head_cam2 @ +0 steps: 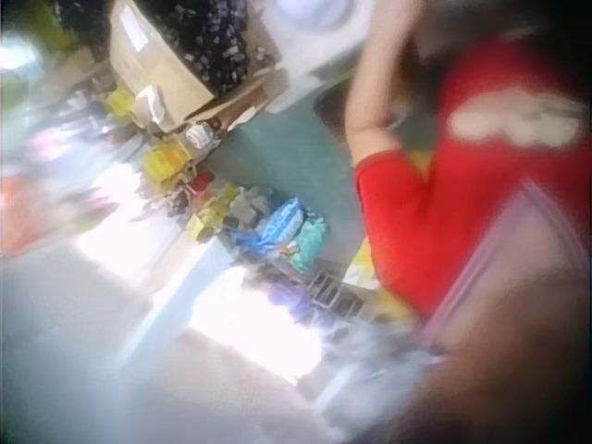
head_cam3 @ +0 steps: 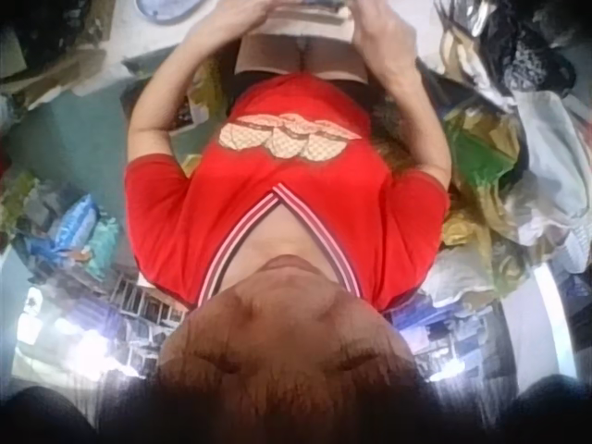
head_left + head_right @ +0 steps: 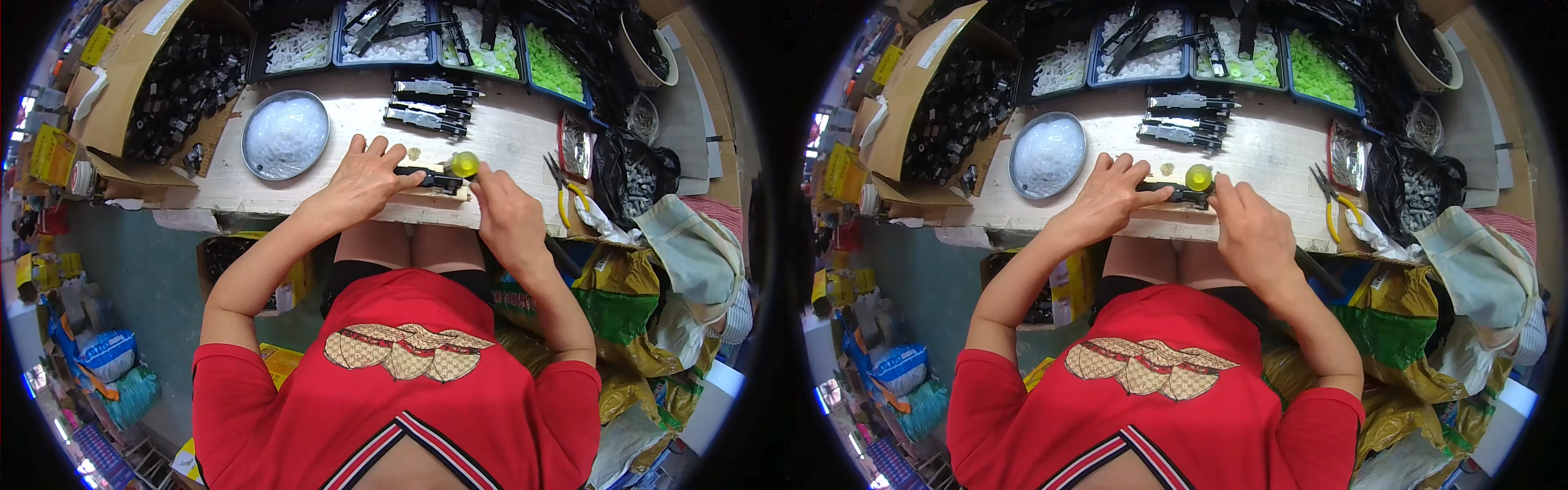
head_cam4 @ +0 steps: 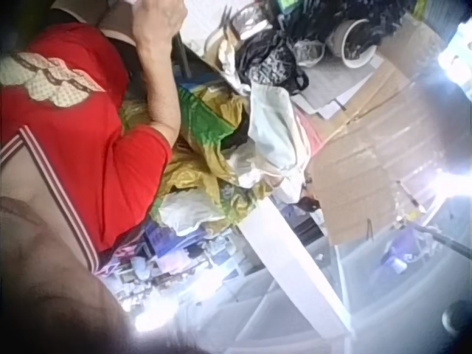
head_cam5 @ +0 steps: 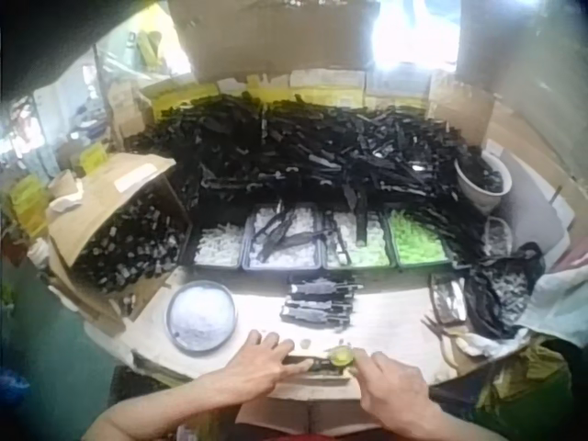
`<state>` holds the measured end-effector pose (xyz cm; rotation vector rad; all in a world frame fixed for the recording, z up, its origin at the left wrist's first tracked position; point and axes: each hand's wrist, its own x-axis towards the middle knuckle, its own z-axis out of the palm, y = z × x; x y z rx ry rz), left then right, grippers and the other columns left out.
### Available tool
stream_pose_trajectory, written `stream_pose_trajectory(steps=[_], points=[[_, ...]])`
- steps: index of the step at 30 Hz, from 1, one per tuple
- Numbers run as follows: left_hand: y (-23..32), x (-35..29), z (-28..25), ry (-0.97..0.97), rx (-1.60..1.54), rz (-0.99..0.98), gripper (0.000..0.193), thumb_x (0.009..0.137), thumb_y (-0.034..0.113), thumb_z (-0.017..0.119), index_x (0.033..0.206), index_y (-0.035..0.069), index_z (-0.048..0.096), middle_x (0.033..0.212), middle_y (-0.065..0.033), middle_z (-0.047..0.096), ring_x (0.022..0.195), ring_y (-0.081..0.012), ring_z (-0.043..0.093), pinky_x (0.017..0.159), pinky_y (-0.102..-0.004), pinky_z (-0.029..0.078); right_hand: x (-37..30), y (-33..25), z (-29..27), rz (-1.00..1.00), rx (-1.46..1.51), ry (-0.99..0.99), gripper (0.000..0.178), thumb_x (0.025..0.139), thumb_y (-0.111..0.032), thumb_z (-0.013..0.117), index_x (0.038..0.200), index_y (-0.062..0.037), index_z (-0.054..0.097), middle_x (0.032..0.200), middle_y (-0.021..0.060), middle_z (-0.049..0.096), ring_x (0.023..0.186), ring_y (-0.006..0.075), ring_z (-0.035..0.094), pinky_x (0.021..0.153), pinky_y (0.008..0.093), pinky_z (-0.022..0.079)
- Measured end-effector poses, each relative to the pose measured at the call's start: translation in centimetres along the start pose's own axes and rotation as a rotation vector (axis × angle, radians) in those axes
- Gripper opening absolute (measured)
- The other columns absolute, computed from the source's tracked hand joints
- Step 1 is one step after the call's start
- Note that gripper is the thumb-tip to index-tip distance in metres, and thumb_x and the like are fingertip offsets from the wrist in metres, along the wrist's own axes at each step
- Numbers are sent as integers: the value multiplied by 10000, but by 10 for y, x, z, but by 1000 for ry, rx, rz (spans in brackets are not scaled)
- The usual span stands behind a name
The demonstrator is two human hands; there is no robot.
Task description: Assemble plastic toy components at a factory workbench.
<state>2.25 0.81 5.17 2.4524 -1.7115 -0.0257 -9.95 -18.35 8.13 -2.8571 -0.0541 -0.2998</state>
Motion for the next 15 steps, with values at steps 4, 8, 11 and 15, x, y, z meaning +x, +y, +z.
stream_pose_trajectory(steps=[4,8,11,15], points=[[0,4,1,14,-14,33,519,668,-29,552,1128,204,616,921,-74,493,865,-234,454,732,-344,332,-7,0,24,-59,-104,-11,171,839,-147,547,970,-40,527,709,89,529,600,261,573,508,359,470],[0,2,1,42,-45,28,490,676,-38,537,1099,188,640,919,-87,499,880,-248,462,732,-345,355,-1,5,18,-1,-32,-65,152,827,-149,552,942,-51,528,723,97,543,597,273,574,505,377,469],[1,0,2,15,-46,-6,484,678,-36,535,1092,191,641,925,-86,502,872,-246,461,719,-346,358,1,1,3,-36,99,221,157,839,-169,550,940,-51,526,706,95,548,588,285,573,500,378,464],[-3,4,5,49,-79,35,471,677,-26,543,1076,200,652,873,-76,496,821,-246,460,691,-335,366,3,6,32,-11,-39,34,156,846,-202,545,906,-61,515,675,115,556,557,290,583,485,386,463]])
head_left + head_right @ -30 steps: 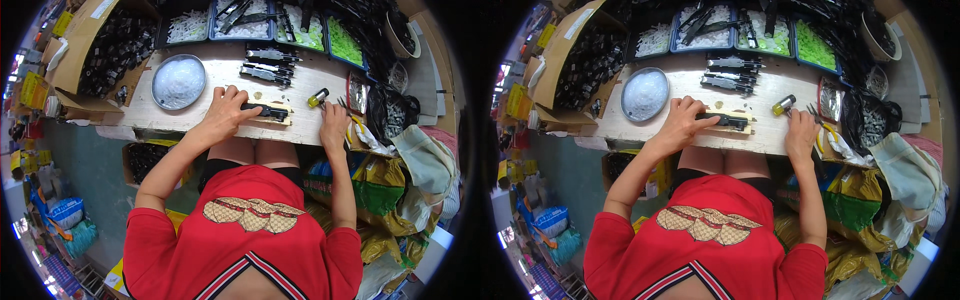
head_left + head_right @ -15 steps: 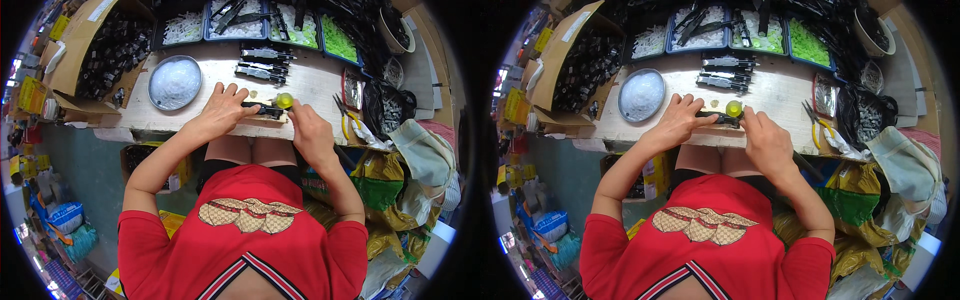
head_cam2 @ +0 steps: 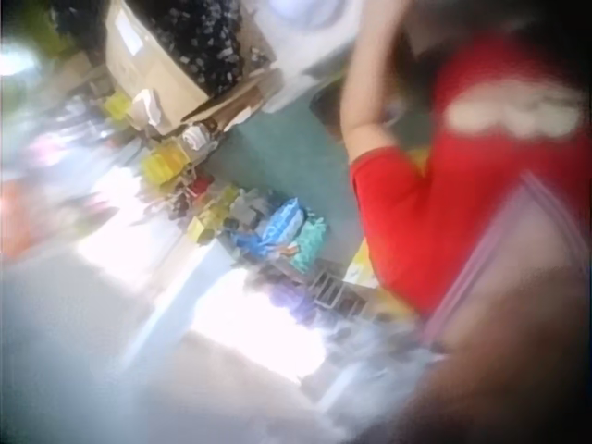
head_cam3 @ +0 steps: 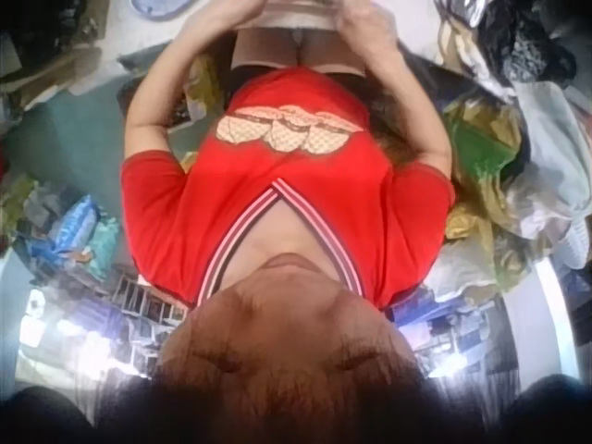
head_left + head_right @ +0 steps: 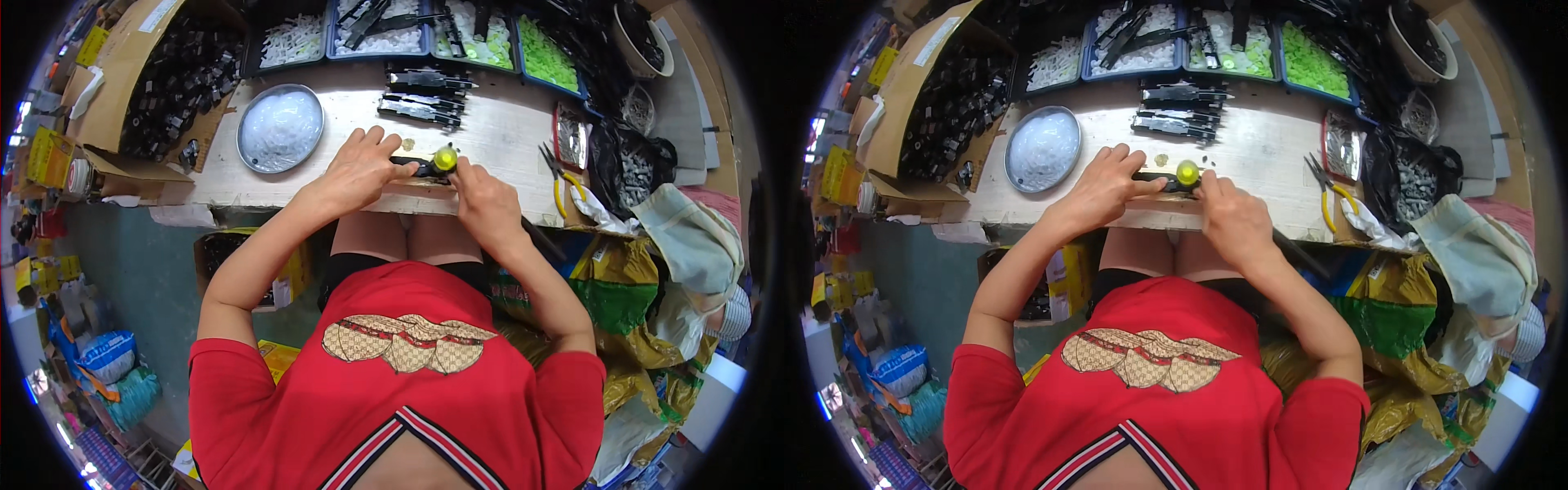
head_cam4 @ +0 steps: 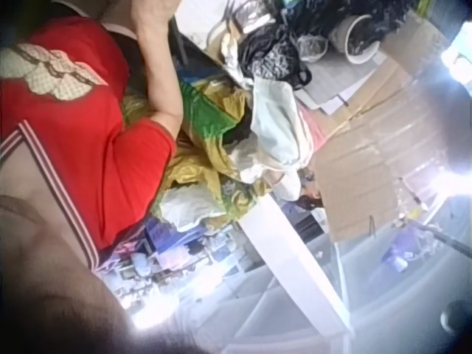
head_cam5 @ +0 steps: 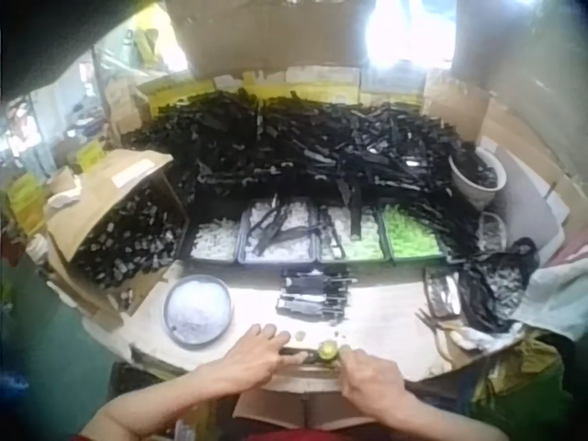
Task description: Assemble plastic toy components at a factory workbench.
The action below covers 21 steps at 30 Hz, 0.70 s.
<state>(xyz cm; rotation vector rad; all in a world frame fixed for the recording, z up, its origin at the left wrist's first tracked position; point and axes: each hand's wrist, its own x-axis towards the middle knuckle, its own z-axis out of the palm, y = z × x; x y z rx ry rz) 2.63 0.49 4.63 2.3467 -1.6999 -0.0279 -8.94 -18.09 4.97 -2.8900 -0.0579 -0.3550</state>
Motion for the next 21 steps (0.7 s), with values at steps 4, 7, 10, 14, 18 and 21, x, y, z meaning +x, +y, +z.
stream_pose_trajectory(steps=[4,7,10,14,18,21], points=[[-3,0,5,50,-113,-37,424,650,-14,576,1025,166,660,818,-77,495,790,-261,465,704,-355,402,9,14,-8,-2,-7,-134,167,867,-218,529,962,-81,535,690,108,570,567,312,582,481,404,451],[-5,-6,9,143,-240,-129,497,609,-35,589,1088,97,599,801,-89,495,795,-273,473,709,-367,423,6,9,-15,5,113,43,206,859,-213,543,1032,-101,551,703,104,574,583,304,581,480,403,440],[-6,-7,15,229,-301,-164,581,601,-64,572,1165,71,540,801,-97,516,789,-277,481,702,-372,435,10,-8,-12,-46,271,184,253,851,-189,557,1077,-75,548,702,100,567,596,282,583,491,405,442],[1,-14,25,333,-388,-266,652,602,-84,610,1224,76,502,804,-103,572,778,-275,498,701,-368,438,19,-22,10,6,100,-136,213,874,-205,518,1018,-54,562,691,132,593,586,308,605,505,420,466],[9,-20,31,488,-440,-322,616,633,-85,620,1221,51,494,807,-115,579,784,-268,503,690,-357,434,42,-23,-9,17,334,148,195,893,-244,478,902,-60,542,679,167,606,589,336,600,503,422,468],[17,-23,40,575,-374,-334,549,650,-70,613,1179,39,518,829,-100,578,796,-269,507,697,-371,412,54,-24,6,65,136,-283,221,892,-240,475,884,-37,562,640,199,591,638,380,595,578,464,466]])
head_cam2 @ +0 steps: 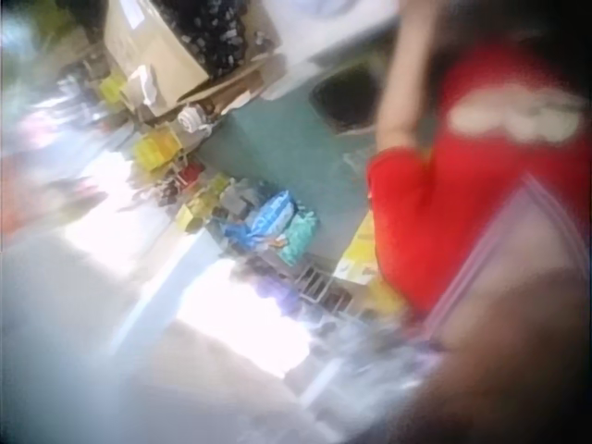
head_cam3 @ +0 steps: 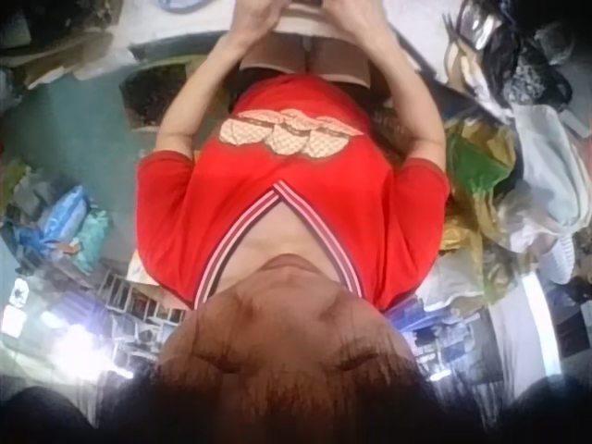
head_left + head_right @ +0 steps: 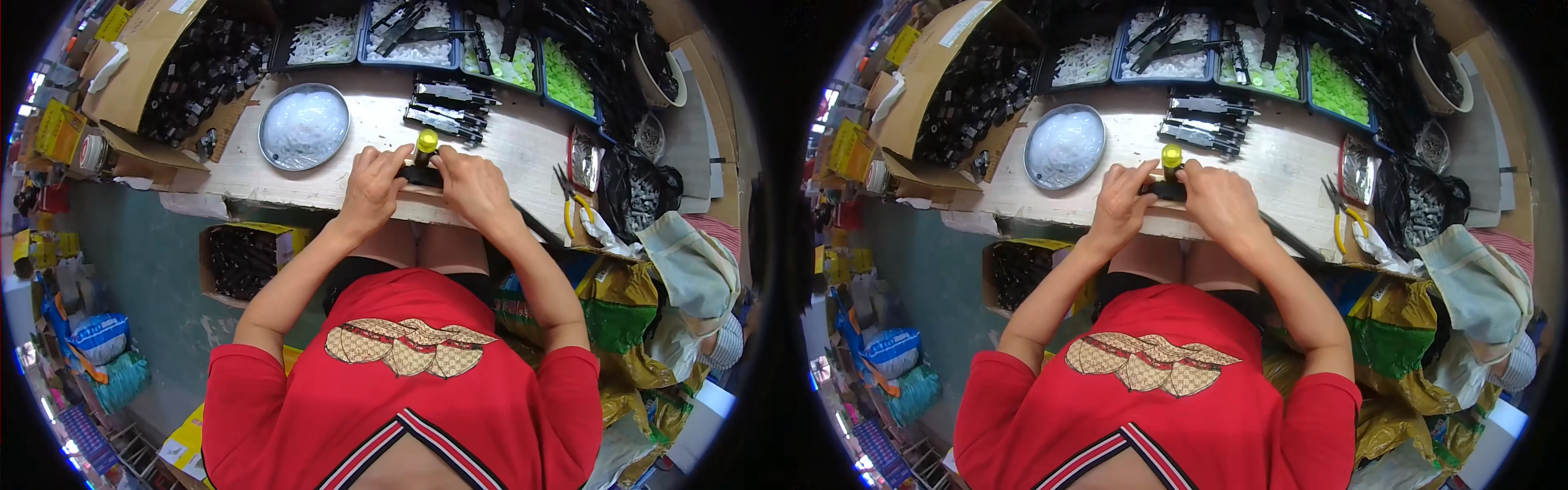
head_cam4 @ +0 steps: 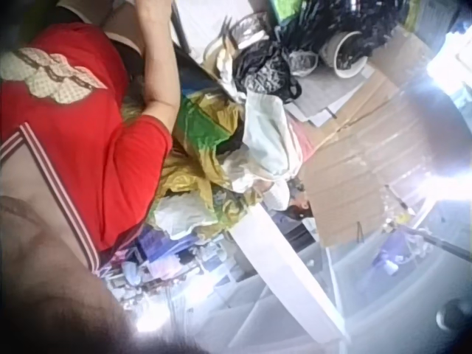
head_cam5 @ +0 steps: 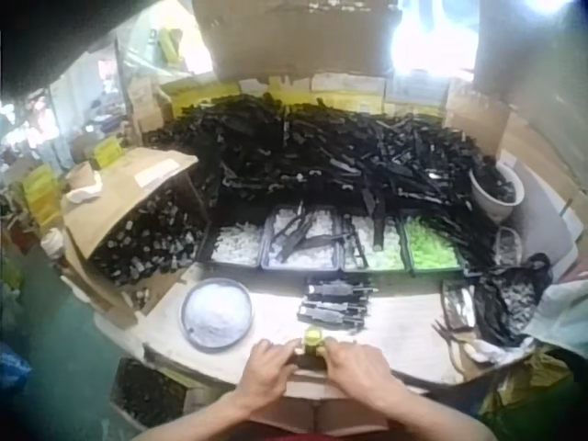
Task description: Assemble plastic toy components at a factory workbench.
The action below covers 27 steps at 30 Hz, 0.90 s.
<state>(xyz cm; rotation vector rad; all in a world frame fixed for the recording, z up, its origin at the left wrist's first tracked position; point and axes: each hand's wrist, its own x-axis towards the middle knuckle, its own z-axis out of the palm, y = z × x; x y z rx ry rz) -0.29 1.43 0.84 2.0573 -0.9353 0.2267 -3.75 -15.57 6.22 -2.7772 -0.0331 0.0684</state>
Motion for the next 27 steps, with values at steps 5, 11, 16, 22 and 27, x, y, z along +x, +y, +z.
stream_pose_trajectory(steps=[5,11,16,22,27], points=[[18,-22,15,182,181,143,386,688,1,522,1072,24,563,1035,-92,583,995,-252,527,825,-388,346,16,4,-14,-1,43,-30,224,899,-236,464,906,-35,563,674,215,602,662,406,585,588,491,449],[31,-40,41,55,221,178,341,721,43,513,1054,16,583,1145,-130,551,1134,-286,493,951,-445,333,3,-12,6,-194,169,256,213,886,-240,487,912,-42,561,754,189,617,622,369,597,550,439,474],[27,-38,36,26,187,220,309,733,54,518,1031,23,595,1151,-131,549,1145,-282,487,978,-442,320,8,-2,2,-98,35,52,194,878,-244,500,880,-59,559,665,177,611,617,379,597,552,466,467],[2,-6,13,25,260,147,331,718,29,536,1044,64,577,1035,-85,559,1013,-232,511,845,-413,322,-30,47,-17,190,26,338,224,900,-205,471,1046,-84,591,847,160,634,747,342,608,631,427,471],[-14,19,-1,-126,27,359,323,687,-7,577,1003,53,572,897,-83,538,878,-257,493,741,-361,377,-73,109,3,321,-220,425,231,890,-196,495,1063,-65,574,777,147,581,703,336,580,609,430,449]])
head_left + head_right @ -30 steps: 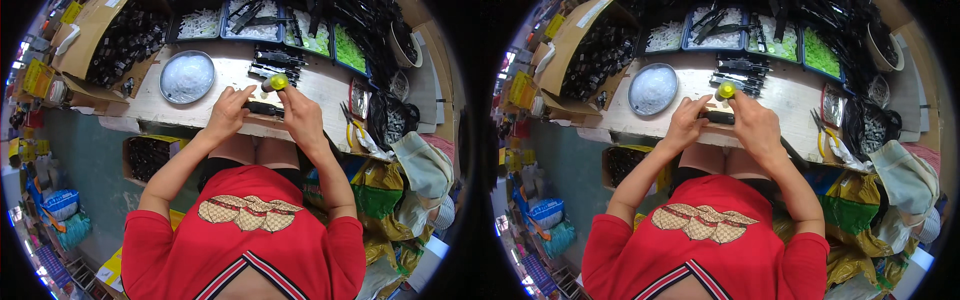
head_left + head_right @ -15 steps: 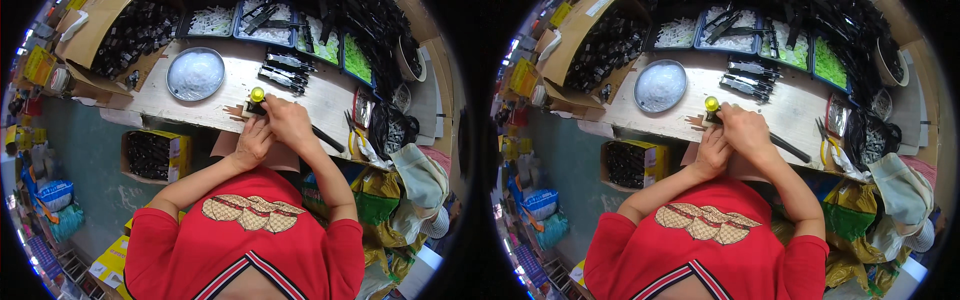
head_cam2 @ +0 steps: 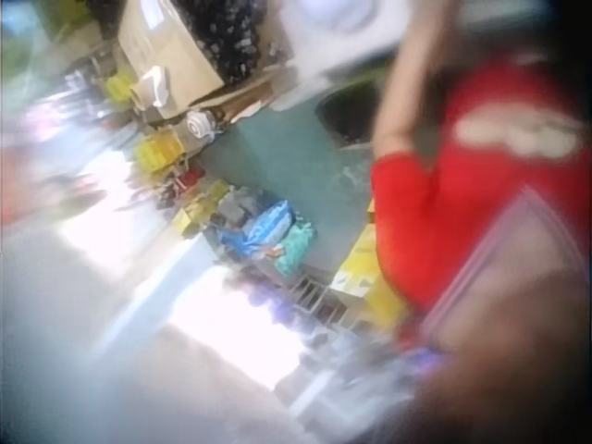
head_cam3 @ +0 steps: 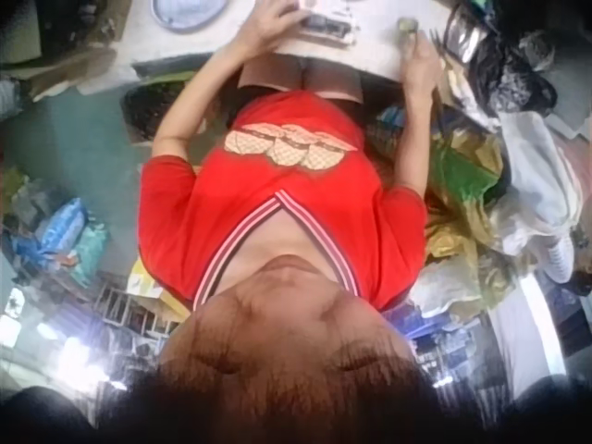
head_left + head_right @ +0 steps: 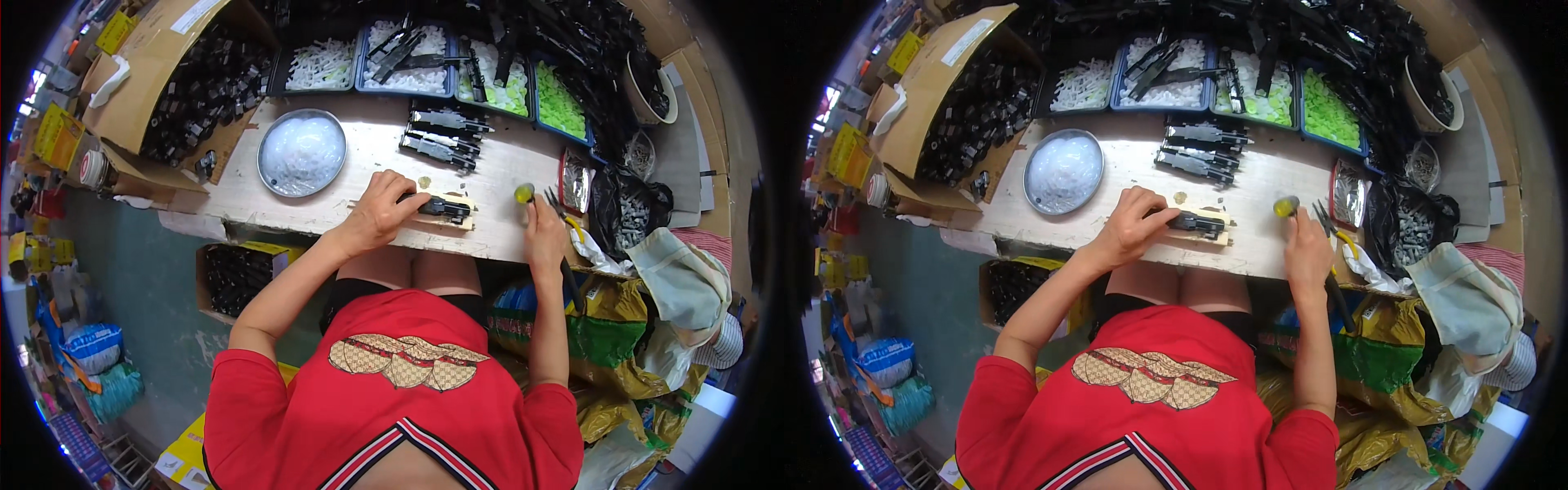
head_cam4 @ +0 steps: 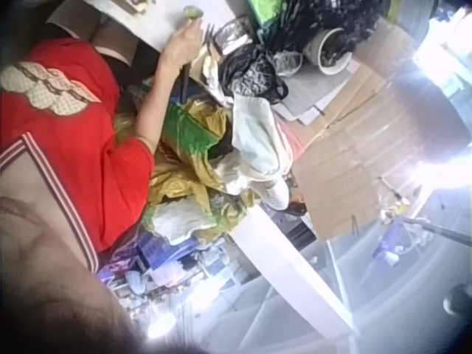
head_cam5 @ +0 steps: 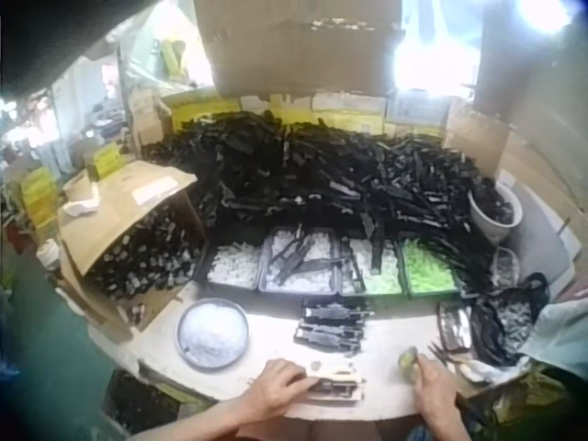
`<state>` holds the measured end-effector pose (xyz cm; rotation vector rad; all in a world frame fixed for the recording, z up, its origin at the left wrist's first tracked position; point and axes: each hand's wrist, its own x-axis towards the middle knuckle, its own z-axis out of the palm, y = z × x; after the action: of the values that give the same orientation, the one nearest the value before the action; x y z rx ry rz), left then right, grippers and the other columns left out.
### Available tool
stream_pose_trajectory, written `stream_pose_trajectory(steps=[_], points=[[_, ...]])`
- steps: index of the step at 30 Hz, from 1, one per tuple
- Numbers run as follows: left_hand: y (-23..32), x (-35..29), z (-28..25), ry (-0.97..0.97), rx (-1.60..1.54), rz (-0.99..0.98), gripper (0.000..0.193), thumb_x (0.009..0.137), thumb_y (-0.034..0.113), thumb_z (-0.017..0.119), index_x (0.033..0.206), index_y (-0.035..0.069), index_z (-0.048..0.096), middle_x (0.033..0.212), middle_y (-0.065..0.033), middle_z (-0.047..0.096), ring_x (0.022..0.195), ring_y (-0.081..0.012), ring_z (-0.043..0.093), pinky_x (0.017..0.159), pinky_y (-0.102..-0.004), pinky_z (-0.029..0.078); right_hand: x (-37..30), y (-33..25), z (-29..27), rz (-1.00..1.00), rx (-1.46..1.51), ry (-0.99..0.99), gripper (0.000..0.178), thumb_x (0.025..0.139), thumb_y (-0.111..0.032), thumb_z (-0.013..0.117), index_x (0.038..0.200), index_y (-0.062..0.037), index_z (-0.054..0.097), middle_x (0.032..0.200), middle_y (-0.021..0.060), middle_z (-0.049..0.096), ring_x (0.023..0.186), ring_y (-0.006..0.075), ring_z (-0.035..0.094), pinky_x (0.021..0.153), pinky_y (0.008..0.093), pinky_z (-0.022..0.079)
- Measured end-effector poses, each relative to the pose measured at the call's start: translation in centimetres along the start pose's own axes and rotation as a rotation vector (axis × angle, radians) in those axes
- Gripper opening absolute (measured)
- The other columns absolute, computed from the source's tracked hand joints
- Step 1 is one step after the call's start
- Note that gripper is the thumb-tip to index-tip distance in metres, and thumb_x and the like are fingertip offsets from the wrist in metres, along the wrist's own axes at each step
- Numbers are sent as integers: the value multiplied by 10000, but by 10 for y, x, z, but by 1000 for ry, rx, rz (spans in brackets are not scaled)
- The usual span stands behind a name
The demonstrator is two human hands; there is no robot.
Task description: Assemble plastic toy components at a factory workbench.
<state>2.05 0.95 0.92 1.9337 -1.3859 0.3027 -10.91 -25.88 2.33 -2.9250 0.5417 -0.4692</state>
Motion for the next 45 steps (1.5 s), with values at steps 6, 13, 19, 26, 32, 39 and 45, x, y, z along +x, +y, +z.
stream_pose_trajectory(steps=[6,13,19,26,32,39,45], points=[[-20,48,15,146,178,14,258,684,61,653,936,52,597,907,-67,564,862,-247,520,780,-372,360,1,9,2,-54,-14,88,213,797,-94,597,1008,-73,610,948,112,532,894,288,494,732,395,381],[-47,80,42,96,344,-14,126,661,54,562,778,59,608,895,-87,534,889,-240,470,799,-361,335,68,-25,-6,-248,165,240,158,756,-56,618,911,-83,633,933,66,548,904,241,494,742,380,349],[-41,61,10,243,192,-137,108,693,30,600,795,63,613,885,-79,543,854,-246,501,750,-367,357,151,-59,36,-389,165,245,277,675,15,573,891,-137,657,904,18,557,899,218,498,726,364,346],[-61,-53,-97,538,395,-638,89,763,24,608,845,34,640,858,-89,590,824,-251,558,750,-343,420,196,-67,36,-540,-75,11,241,752,-55,493,919,-137,644,995,56,529,1013,239,474,822,440,334],[-84,-133,-128,750,461,-989,167,768,8,600,928,-23,633,935,-133,601,697,-236,602,648,-306,483,221,-26,54,-668,378,218,292,672,33,575,909,-123,643,1024,56,589,938,232,547,754,340,435],[-109,-122,-126,557,820,-1061,404,773,57,598,1142,-66,489,1160,-297,448,937,-429,544,810,-457,445,212,-37,1,-238,1322,174,232,872,-7,547,1089,-63,605,1080,0,590,934,61,510,820,197,389],[-126,-87,-134,343,621,-1406,411,792,139,593,1148,-53,521,1201,-273,465,1085,-420,479,923,-491,379,135,-62,-29,-510,594,106,185,824,-134,607,970,-21,592,815,94,554,747,238,533,675,306,408]])
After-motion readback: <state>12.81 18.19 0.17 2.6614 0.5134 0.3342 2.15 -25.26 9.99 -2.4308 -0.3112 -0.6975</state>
